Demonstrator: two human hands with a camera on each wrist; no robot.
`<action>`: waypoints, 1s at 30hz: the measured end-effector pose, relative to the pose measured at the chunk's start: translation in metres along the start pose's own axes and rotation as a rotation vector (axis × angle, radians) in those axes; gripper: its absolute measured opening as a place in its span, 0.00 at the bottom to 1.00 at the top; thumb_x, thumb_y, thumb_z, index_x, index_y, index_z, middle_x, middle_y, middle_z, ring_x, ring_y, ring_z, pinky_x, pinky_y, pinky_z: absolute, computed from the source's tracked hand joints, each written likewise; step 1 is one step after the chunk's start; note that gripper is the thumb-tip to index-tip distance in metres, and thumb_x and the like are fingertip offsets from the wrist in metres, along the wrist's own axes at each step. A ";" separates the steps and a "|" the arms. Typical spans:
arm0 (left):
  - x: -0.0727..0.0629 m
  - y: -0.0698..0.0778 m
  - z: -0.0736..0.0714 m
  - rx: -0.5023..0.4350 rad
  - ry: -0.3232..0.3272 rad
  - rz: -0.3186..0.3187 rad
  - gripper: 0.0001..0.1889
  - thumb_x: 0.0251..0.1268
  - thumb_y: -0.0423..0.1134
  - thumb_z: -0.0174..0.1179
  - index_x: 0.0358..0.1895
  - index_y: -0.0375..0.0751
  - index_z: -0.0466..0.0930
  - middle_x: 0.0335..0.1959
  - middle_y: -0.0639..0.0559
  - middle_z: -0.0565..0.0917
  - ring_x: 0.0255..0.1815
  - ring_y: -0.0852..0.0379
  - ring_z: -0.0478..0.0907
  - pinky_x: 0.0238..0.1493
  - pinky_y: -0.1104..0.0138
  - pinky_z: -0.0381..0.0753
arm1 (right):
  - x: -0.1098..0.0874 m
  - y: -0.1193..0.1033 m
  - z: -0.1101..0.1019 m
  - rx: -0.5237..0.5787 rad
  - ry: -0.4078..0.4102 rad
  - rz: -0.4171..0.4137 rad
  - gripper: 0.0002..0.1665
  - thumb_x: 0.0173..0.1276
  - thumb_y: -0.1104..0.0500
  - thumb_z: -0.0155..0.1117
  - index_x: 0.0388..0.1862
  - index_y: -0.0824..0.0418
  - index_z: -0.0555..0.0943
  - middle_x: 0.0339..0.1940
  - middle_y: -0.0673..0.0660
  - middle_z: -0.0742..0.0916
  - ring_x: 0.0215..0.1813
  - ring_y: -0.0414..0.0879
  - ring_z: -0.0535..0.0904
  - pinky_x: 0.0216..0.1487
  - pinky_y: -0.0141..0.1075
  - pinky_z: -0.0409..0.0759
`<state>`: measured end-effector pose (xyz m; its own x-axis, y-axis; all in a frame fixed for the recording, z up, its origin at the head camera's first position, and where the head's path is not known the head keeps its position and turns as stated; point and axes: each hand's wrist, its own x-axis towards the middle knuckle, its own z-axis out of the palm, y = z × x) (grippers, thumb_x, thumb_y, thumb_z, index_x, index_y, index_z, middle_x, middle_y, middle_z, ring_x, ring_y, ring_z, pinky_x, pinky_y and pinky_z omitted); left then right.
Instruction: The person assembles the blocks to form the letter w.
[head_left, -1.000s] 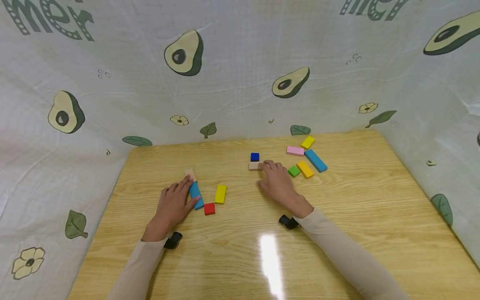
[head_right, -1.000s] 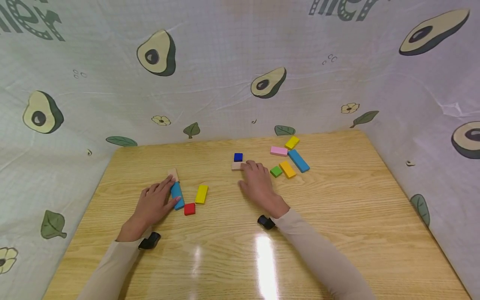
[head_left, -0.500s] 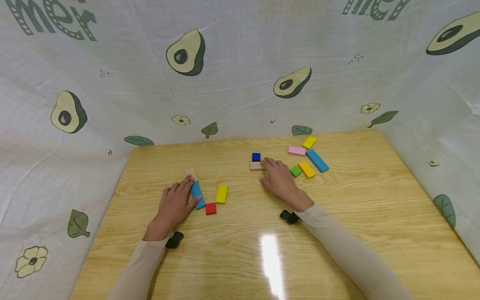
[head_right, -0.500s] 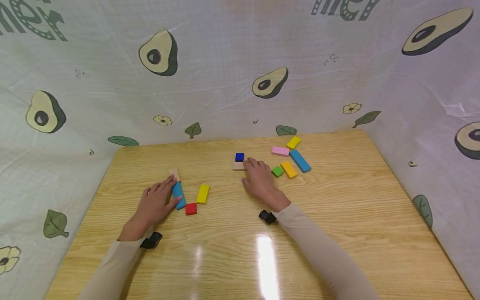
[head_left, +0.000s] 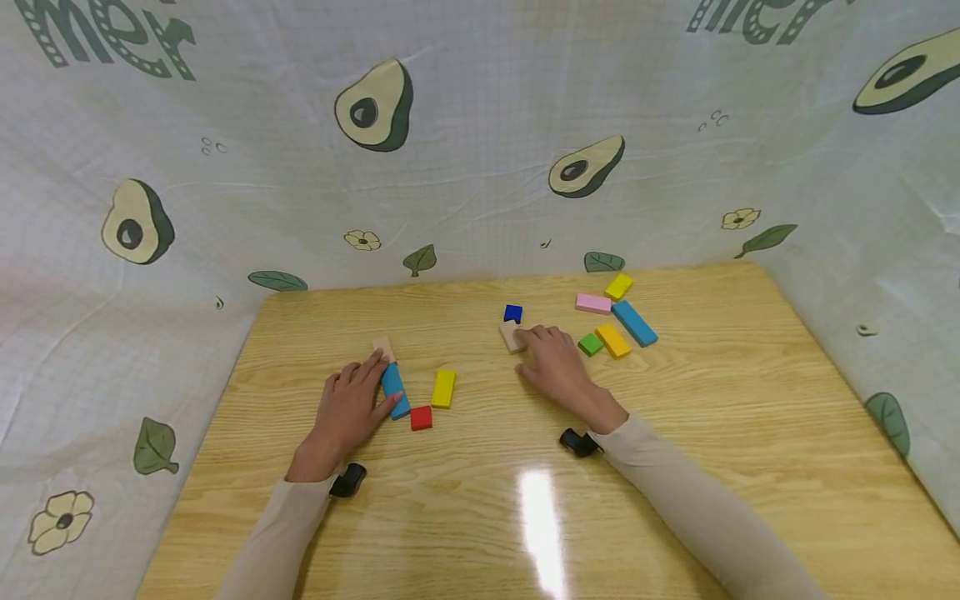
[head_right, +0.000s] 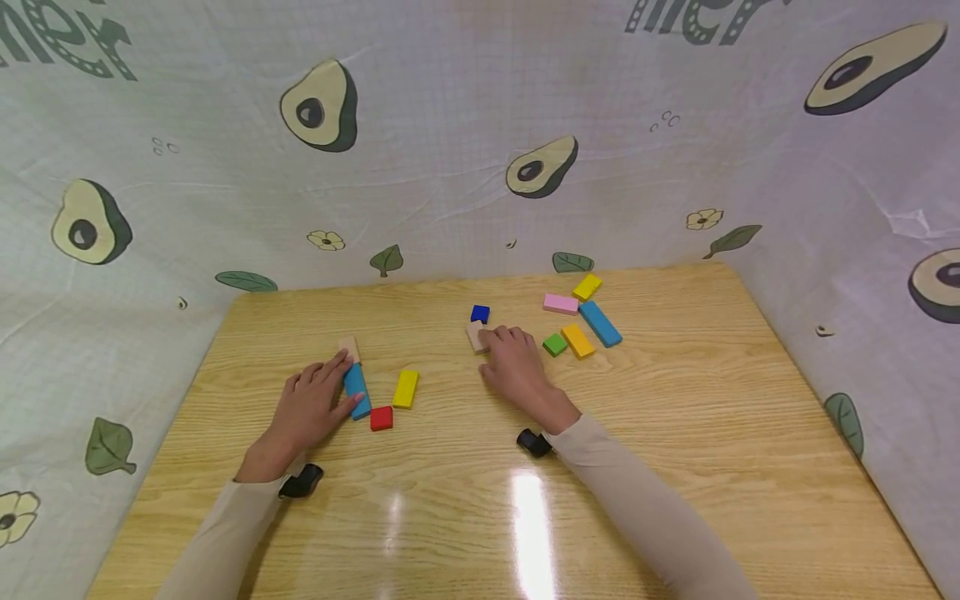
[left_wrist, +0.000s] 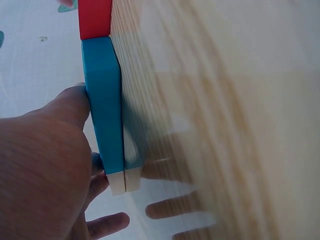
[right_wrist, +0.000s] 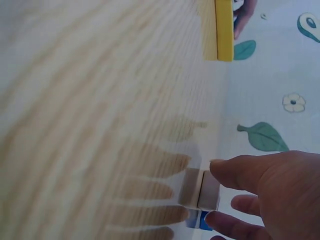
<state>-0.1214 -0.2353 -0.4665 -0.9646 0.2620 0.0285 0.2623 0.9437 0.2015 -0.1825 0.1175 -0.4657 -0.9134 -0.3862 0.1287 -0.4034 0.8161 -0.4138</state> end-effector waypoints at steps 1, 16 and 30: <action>0.000 0.000 0.000 -0.001 0.000 -0.001 0.37 0.78 0.52 0.62 0.80 0.34 0.66 0.83 0.38 0.64 0.75 0.32 0.65 0.72 0.34 0.64 | 0.001 0.000 0.000 0.000 0.002 -0.008 0.34 0.72 0.58 0.75 0.73 0.67 0.77 0.64 0.67 0.84 0.65 0.65 0.76 0.71 0.60 0.71; 0.000 -0.001 0.001 0.002 -0.006 -0.001 0.37 0.79 0.52 0.62 0.81 0.34 0.66 0.83 0.38 0.64 0.75 0.32 0.65 0.72 0.34 0.64 | 0.018 0.003 -0.001 -0.055 -0.071 -0.081 0.34 0.75 0.59 0.71 0.76 0.66 0.74 0.75 0.65 0.77 0.73 0.64 0.73 0.73 0.60 0.70; 0.000 0.000 0.001 -0.008 0.007 -0.004 0.37 0.79 0.51 0.62 0.81 0.34 0.65 0.82 0.37 0.65 0.75 0.32 0.66 0.72 0.35 0.64 | 0.017 0.002 -0.002 -0.149 -0.064 -0.132 0.27 0.74 0.61 0.70 0.69 0.68 0.81 0.69 0.67 0.80 0.69 0.65 0.74 0.70 0.60 0.73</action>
<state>-0.1212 -0.2351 -0.4678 -0.9658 0.2571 0.0341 0.2584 0.9432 0.2090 -0.1993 0.1132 -0.4628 -0.8488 -0.5164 0.1137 -0.5271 0.8095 -0.2587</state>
